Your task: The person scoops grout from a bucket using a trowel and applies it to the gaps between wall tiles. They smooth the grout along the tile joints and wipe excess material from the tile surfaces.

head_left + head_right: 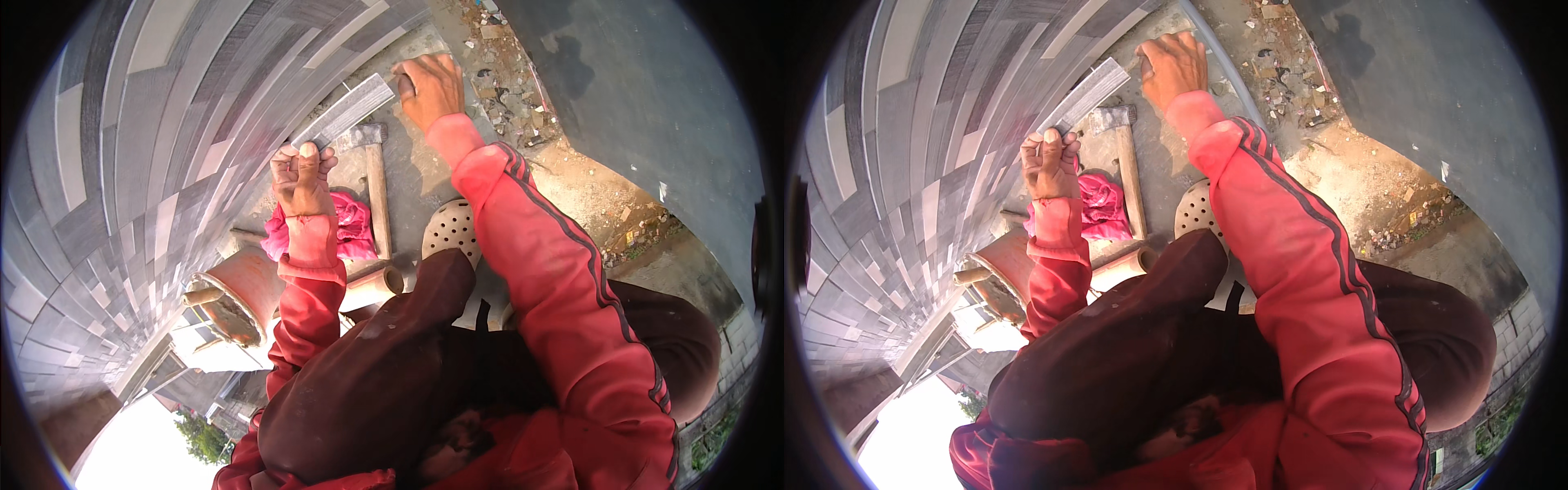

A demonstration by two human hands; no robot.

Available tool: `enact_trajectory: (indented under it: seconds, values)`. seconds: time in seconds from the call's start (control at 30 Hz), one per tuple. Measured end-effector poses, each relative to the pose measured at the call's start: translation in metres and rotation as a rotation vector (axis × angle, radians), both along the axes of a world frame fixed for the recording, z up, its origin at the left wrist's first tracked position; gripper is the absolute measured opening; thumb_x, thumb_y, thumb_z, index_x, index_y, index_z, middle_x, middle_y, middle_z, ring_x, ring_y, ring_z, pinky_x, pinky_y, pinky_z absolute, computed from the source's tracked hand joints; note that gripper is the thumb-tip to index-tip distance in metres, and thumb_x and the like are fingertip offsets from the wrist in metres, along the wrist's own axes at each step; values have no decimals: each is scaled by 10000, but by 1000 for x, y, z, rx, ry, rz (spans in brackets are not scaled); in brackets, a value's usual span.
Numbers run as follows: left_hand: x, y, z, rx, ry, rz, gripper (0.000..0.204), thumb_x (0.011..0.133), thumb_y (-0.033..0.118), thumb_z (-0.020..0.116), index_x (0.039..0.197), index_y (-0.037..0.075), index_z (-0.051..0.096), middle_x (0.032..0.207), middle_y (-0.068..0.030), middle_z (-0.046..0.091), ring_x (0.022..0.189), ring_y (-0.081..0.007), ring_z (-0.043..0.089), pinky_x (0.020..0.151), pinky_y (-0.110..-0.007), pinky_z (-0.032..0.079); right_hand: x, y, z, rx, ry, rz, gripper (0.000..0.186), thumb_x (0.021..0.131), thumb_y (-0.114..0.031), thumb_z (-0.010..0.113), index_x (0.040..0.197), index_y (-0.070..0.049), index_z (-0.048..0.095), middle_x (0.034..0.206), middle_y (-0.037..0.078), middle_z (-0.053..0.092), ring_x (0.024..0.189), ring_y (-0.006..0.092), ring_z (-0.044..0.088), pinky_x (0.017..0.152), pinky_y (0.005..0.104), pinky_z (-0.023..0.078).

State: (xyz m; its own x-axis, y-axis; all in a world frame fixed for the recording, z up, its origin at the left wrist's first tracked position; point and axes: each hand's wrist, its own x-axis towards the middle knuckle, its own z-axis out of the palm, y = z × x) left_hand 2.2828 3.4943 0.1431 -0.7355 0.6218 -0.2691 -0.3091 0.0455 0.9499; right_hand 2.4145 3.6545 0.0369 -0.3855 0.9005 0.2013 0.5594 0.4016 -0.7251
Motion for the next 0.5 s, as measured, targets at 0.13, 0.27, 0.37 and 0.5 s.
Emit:
enact_trajectory:
  seconds: [0.13,0.27,0.37,0.5]
  values:
    - [10,43,-32,129,16,-93,259,872,76,672,1025,70,464,857,-96,618,746,-222,659,691,-324,556,33,32,13,-571,553,-212,177,871,-165,586,1004,-100,685,973,43,672,777,145,619,630,290,482]
    - [19,80,-54,164,46,-148,251,874,60,663,1035,59,469,863,-114,619,772,-253,666,715,-341,570,53,63,20,-665,606,7,229,885,-150,533,1040,-91,692,850,28,656,656,115,591,596,254,469]
    - [30,96,-64,143,75,-112,247,877,36,646,1045,21,466,909,-147,613,822,-275,673,732,-351,580,61,81,11,-585,450,133,280,884,-139,533,1120,-86,673,877,41,660,672,99,589,643,248,471]
    - [40,109,-69,61,118,-14,234,887,8,610,1064,-56,470,981,-190,600,868,-285,672,779,-344,579,57,96,9,-497,285,140,292,869,-164,587,1138,-84,669,955,58,673,795,131,633,750,269,487]
